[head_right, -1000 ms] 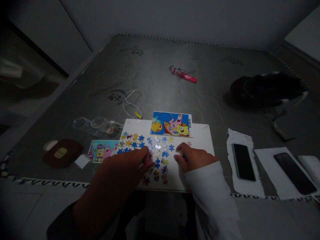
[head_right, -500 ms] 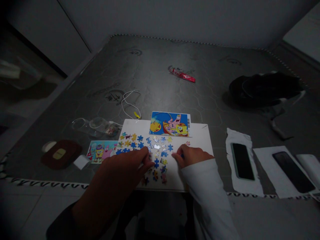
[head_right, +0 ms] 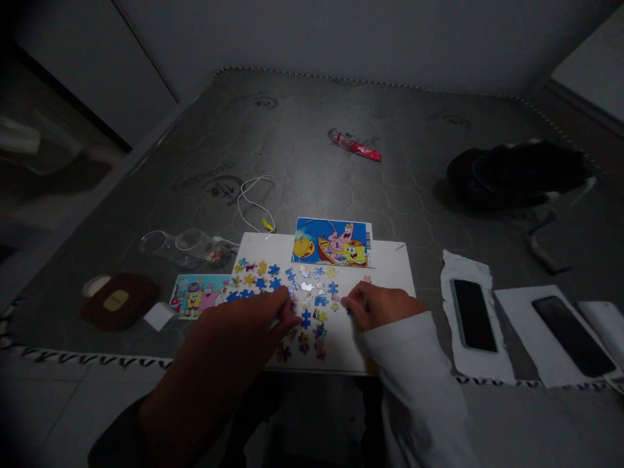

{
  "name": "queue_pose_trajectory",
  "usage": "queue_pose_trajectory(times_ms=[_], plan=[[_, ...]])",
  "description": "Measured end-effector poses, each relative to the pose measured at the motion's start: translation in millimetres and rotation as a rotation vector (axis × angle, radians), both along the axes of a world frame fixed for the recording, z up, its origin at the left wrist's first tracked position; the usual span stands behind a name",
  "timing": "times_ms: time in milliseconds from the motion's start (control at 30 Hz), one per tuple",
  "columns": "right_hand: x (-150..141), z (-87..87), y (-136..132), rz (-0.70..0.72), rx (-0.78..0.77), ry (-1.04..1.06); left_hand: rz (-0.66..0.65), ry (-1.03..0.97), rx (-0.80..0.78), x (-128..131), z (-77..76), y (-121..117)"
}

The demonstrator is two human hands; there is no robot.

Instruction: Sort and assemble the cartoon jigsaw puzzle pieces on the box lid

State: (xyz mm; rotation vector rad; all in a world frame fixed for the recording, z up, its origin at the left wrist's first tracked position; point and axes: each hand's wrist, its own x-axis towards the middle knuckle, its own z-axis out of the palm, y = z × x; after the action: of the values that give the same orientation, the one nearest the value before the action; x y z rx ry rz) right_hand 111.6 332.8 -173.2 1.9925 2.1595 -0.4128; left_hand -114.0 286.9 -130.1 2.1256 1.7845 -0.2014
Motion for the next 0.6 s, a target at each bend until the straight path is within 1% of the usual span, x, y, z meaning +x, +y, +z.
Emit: queue_pose_trajectory(times_ms=[167, 333, 467, 600], plan=[[20, -1.5, 2, 0.030, 0.004, 0.023, 0.012, 0.018, -0.003, 0, -0.2, 1], [17, -3.9, 3, 0.051, -0.011, -0.023, 0.014, 0.027, -0.054, 2, 3.5, 3], [21, 2.3, 3, 0.066, -0.052, 0.014, 0.009, 0.029, -0.060, 2, 4.4, 3], [25, 8.3, -1, 0.091, -0.058, 0.078, 0.019, 0.033, -0.042, 3, 3.3, 3]])
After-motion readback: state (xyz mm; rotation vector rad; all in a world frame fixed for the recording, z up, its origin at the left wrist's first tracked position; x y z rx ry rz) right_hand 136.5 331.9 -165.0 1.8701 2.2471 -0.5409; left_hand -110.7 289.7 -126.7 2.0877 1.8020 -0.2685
